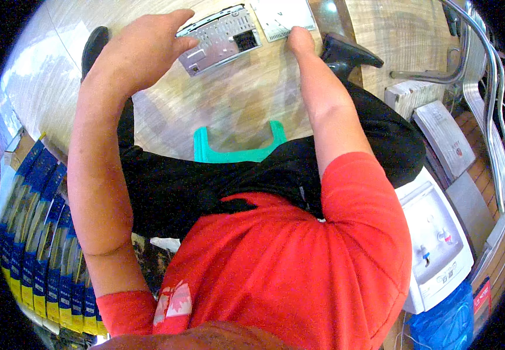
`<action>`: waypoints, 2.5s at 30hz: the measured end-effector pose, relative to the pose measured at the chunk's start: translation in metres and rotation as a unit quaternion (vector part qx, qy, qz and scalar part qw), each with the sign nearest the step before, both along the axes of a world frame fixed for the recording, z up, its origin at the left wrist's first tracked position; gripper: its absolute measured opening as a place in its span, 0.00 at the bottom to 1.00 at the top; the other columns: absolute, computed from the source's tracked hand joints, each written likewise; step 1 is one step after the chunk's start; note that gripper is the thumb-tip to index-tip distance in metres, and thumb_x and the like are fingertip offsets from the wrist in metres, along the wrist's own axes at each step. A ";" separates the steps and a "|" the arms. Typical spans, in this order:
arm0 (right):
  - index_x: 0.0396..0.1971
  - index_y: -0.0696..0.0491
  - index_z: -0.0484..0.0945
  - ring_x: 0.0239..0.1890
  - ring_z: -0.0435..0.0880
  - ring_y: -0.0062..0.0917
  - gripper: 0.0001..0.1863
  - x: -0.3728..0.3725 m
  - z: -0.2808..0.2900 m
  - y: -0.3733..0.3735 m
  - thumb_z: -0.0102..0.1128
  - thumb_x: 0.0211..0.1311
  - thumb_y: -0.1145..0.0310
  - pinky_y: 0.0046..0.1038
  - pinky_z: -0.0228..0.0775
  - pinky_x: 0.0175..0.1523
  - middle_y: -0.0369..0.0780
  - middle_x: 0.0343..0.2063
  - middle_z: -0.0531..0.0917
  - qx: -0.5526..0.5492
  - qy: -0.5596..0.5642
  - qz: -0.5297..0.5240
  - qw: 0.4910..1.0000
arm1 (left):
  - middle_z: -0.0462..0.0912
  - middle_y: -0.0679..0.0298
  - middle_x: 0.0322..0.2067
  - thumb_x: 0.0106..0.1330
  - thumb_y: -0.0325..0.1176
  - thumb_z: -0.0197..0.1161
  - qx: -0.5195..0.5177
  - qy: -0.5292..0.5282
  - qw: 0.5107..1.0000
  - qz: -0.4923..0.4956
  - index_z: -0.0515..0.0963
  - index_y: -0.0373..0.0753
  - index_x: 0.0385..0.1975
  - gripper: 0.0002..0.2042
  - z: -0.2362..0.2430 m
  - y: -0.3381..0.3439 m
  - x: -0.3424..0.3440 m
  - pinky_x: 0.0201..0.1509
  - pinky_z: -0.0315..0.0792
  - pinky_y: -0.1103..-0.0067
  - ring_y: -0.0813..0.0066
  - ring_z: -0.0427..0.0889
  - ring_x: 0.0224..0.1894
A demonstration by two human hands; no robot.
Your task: The person is repairing a car stereo unit by tightening screws with a screwdriver while sitting on a stool.
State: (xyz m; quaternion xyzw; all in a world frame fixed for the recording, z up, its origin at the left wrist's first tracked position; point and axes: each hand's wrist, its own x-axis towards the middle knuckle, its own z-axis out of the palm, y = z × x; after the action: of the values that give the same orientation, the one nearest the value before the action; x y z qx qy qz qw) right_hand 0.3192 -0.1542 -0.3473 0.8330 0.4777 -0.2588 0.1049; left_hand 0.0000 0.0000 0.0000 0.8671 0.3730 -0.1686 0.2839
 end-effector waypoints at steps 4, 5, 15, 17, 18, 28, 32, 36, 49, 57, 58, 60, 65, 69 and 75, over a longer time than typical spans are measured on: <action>0.39 0.56 0.86 0.49 0.85 0.46 0.11 0.008 -0.006 0.012 0.62 0.57 0.70 0.43 0.77 0.54 0.52 0.44 0.86 -0.030 -0.010 0.023 0.999 | 0.83 0.42 0.46 0.69 0.42 0.60 0.002 0.001 1.000 0.001 0.75 0.38 0.59 0.22 0.000 0.002 0.001 0.55 0.73 0.56 0.42 0.81 0.51; 0.40 0.56 0.86 0.50 0.85 0.44 0.12 0.009 -0.006 0.020 0.62 0.55 0.73 0.42 0.78 0.54 0.52 0.46 0.86 -0.040 -0.011 0.018 0.999 | 0.83 0.43 0.46 0.69 0.42 0.60 0.008 -0.002 1.000 0.002 0.75 0.38 0.59 0.22 -0.002 0.004 0.003 0.55 0.73 0.56 0.42 0.80 0.50; 0.40 0.56 0.85 0.49 0.85 0.46 0.12 -0.001 -0.004 0.010 0.59 0.59 0.69 0.44 0.77 0.54 0.52 0.44 0.86 -0.035 -0.010 0.010 0.999 | 0.83 0.43 0.47 0.70 0.42 0.60 -0.006 0.017 1.000 0.011 0.74 0.40 0.59 0.22 0.000 0.001 0.000 0.55 0.74 0.57 0.43 0.80 0.51; 0.36 0.57 0.84 0.46 0.84 0.49 0.14 0.015 -0.018 0.001 0.58 0.65 0.61 0.47 0.76 0.53 0.54 0.39 0.85 0.001 -0.016 0.021 1.000 | 0.83 0.43 0.47 0.70 0.42 0.60 -0.008 0.021 1.000 0.012 0.74 0.40 0.59 0.21 0.006 0.002 0.006 0.55 0.74 0.57 0.43 0.80 0.51; 0.36 0.58 0.83 0.45 0.84 0.49 0.14 0.013 -0.019 0.001 0.58 0.65 0.61 0.47 0.76 0.53 0.54 0.39 0.85 0.004 -0.011 0.023 1.000 | 0.83 0.43 0.47 0.69 0.42 0.60 -0.003 0.015 1.000 0.010 0.74 0.39 0.59 0.21 0.004 0.001 0.003 0.55 0.74 0.57 0.43 0.80 0.51; 0.37 0.60 0.81 0.45 0.84 0.51 0.15 0.005 -0.014 0.001 0.56 0.67 0.62 0.47 0.75 0.53 0.56 0.38 0.85 0.028 0.014 0.021 0.999 | 0.83 0.42 0.44 0.69 0.42 0.60 -0.019 0.038 0.999 -0.002 0.74 0.38 0.58 0.21 0.002 0.003 0.003 0.54 0.74 0.56 0.41 0.81 0.50; 0.37 0.60 0.81 0.45 0.84 0.51 0.14 0.007 -0.013 0.001 0.55 0.67 0.62 0.47 0.75 0.53 0.56 0.38 0.85 0.034 0.017 0.020 0.999 | 0.83 0.42 0.44 0.69 0.41 0.61 -0.022 0.035 0.999 -0.001 0.74 0.36 0.58 0.21 0.001 0.003 0.004 0.54 0.73 0.56 0.41 0.80 0.50; 0.35 0.59 0.81 0.45 0.84 0.50 0.14 0.006 -0.011 0.000 0.54 0.67 0.63 0.47 0.74 0.53 0.56 0.37 0.85 0.050 0.028 0.026 0.998 | 0.83 0.42 0.44 0.69 0.40 0.61 -0.021 0.038 0.999 -0.004 0.74 0.36 0.58 0.22 0.000 0.004 0.004 0.54 0.73 0.56 0.40 0.80 0.50; 0.38 0.59 0.83 0.43 0.85 0.46 0.14 0.008 -0.013 -0.004 0.59 0.64 0.62 0.42 0.76 0.51 0.53 0.36 0.86 0.074 0.037 0.006 0.997 | 0.83 0.42 0.45 0.69 0.40 0.61 -0.023 0.047 0.999 -0.012 0.74 0.36 0.59 0.22 0.000 0.003 0.006 0.56 0.73 0.56 0.42 0.80 0.51; 0.41 0.55 0.86 0.37 0.88 0.31 0.15 0.036 -0.032 -0.018 0.63 0.62 0.61 0.31 0.78 0.47 0.42 0.35 0.89 0.103 0.129 -0.277 0.947 | 0.83 0.42 0.46 0.69 0.40 0.60 -0.006 0.034 0.999 -0.017 0.74 0.37 0.59 0.21 -0.001 0.003 0.007 0.55 0.73 0.56 0.41 0.80 0.51; 0.41 0.55 0.86 0.37 0.88 0.30 0.14 0.035 -0.031 -0.021 0.64 0.62 0.61 0.30 0.78 0.47 0.41 0.35 0.89 0.092 0.132 -0.262 0.952 | 0.83 0.42 0.46 0.69 0.40 0.60 -0.008 0.036 0.999 -0.015 0.74 0.37 0.59 0.21 0.000 0.003 0.006 0.55 0.73 0.56 0.41 0.80 0.51; 0.41 0.54 0.86 0.38 0.88 0.30 0.14 0.030 -0.026 -0.023 0.65 0.61 0.61 0.30 0.77 0.47 0.41 0.36 0.90 0.081 0.119 -0.236 0.961 | 0.83 0.42 0.46 0.69 0.40 0.61 0.001 0.024 1.000 -0.011 0.74 0.37 0.58 0.21 0.000 0.001 0.004 0.55 0.73 0.56 0.41 0.80 0.51; 0.41 0.52 0.87 0.42 0.88 0.31 0.15 0.007 -0.008 -0.015 0.66 0.60 0.59 0.31 0.77 0.49 0.42 0.37 0.89 0.095 0.069 -0.152 0.981 | 0.83 0.43 0.44 0.69 0.40 0.61 -0.015 0.030 0.999 0.001 0.74 0.37 0.58 0.21 0.002 0.001 0.004 0.54 0.73 0.56 0.42 0.80 0.51; 0.41 0.51 0.87 0.43 0.87 0.37 0.15 0.010 -0.012 -0.015 0.65 0.60 0.57 0.35 0.76 0.50 0.44 0.38 0.89 0.093 0.088 -0.124 0.984 | 0.83 0.42 0.44 0.69 0.40 0.61 0.015 -0.009 1.000 -0.007 0.74 0.37 0.56 0.20 -0.003 -0.001 0.000 0.54 0.74 0.56 0.42 0.80 0.50; 0.40 0.53 0.86 0.44 0.86 0.42 0.15 0.009 -0.014 -0.009 0.63 0.62 0.58 0.38 0.76 0.51 0.47 0.37 0.88 0.091 0.060 -0.095 0.990 | 0.83 0.42 0.43 0.69 0.40 0.61 0.000 0.003 1.000 -0.006 0.75 0.37 0.56 0.20 0.000 0.000 0.003 0.54 0.74 0.56 0.41 0.81 0.49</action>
State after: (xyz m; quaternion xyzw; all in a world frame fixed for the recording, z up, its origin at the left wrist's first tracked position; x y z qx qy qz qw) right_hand 0.3277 -0.1633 -0.3618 0.8636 0.4233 -0.2728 -0.0250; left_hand 0.0033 0.0001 0.0000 0.8687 0.3689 -0.1729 0.2817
